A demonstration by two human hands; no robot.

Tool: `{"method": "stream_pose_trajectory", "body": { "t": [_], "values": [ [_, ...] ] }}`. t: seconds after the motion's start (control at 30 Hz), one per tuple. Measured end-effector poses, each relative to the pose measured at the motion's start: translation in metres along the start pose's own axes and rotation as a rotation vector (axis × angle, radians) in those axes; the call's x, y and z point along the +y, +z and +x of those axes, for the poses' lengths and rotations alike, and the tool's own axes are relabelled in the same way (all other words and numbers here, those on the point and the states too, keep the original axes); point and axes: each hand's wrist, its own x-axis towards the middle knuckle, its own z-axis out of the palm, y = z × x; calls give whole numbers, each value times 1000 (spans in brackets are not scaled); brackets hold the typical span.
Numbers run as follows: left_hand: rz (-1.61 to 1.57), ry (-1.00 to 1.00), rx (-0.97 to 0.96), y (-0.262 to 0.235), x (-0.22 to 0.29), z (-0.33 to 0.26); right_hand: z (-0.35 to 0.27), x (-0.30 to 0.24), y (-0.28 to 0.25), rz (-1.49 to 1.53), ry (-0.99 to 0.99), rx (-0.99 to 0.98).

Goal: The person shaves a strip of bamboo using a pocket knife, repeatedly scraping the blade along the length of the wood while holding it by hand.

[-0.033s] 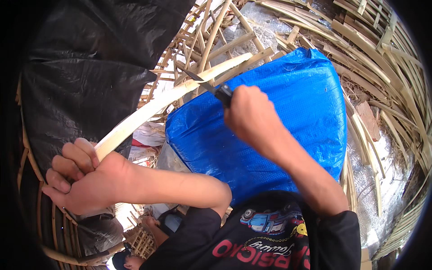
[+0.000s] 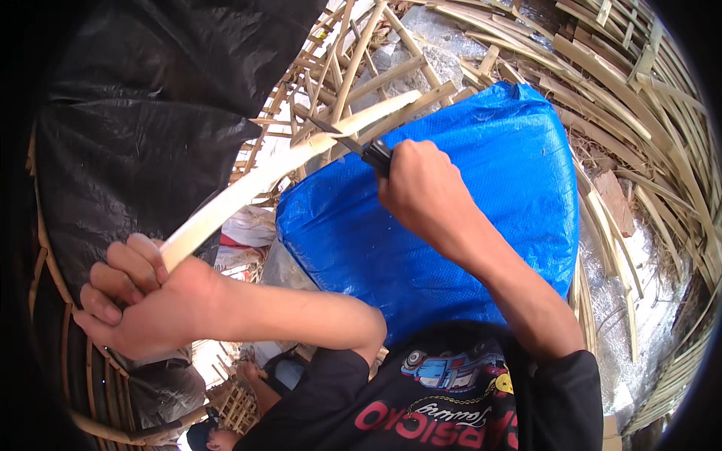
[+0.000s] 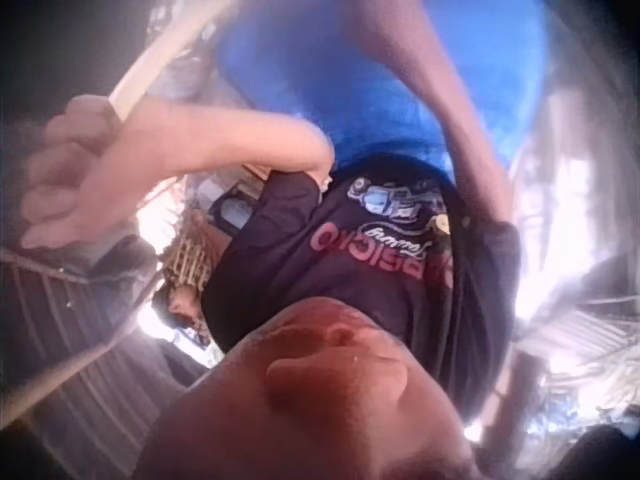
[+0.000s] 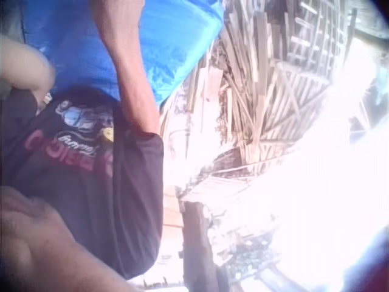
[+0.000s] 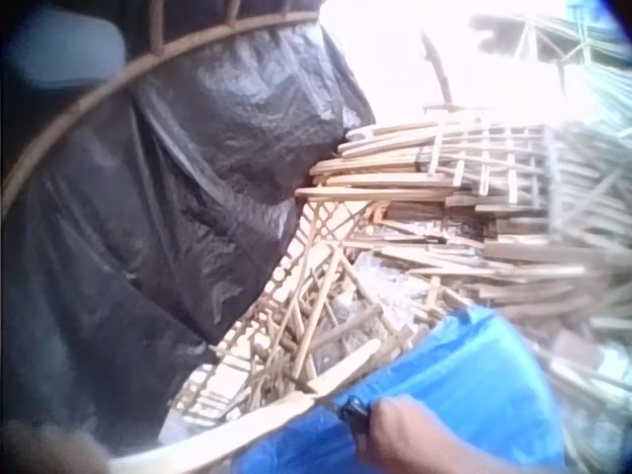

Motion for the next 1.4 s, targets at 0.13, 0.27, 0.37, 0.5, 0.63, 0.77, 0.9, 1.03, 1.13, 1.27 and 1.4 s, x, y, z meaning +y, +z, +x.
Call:
{"method": "stream_pose_trajectory", "body": {
  "t": [0.13,0.27,0.37,0.5,0.63,0.77,0.9,1.03,1.13,1.27,1.4],
  "values": [
    [18,3,-51,-4,1,-8,-25,-19,-3,214,-242,-41],
    [-142,-56,-147,-15,0,-4,-20,-25,4,125,-114,-42],
    [-145,-50,-156,-30,-5,4,-20,-35,7,75,-111,-42],
    [-65,-14,-76,-23,0,-3,-26,-34,15,82,-81,-4],
    [-42,-4,-18,-21,-2,-8,-32,-31,18,92,-31,-10],
    [-25,-13,-33,-22,-2,-11,-41,-29,19,125,15,-11],
    [-37,-40,-24,-28,6,-5,-39,-39,22,115,-15,-29],
    [-94,-114,-53,-25,5,-15,-38,-34,21,66,31,8],
    [-67,-88,-49,-25,8,-18,-39,-33,24,76,12,34],
    [-167,-119,-154,-25,8,-17,-39,-33,20,77,15,47],
    [-177,-197,-204,-18,13,-20,-38,-25,18,81,16,103]
  ]
}}
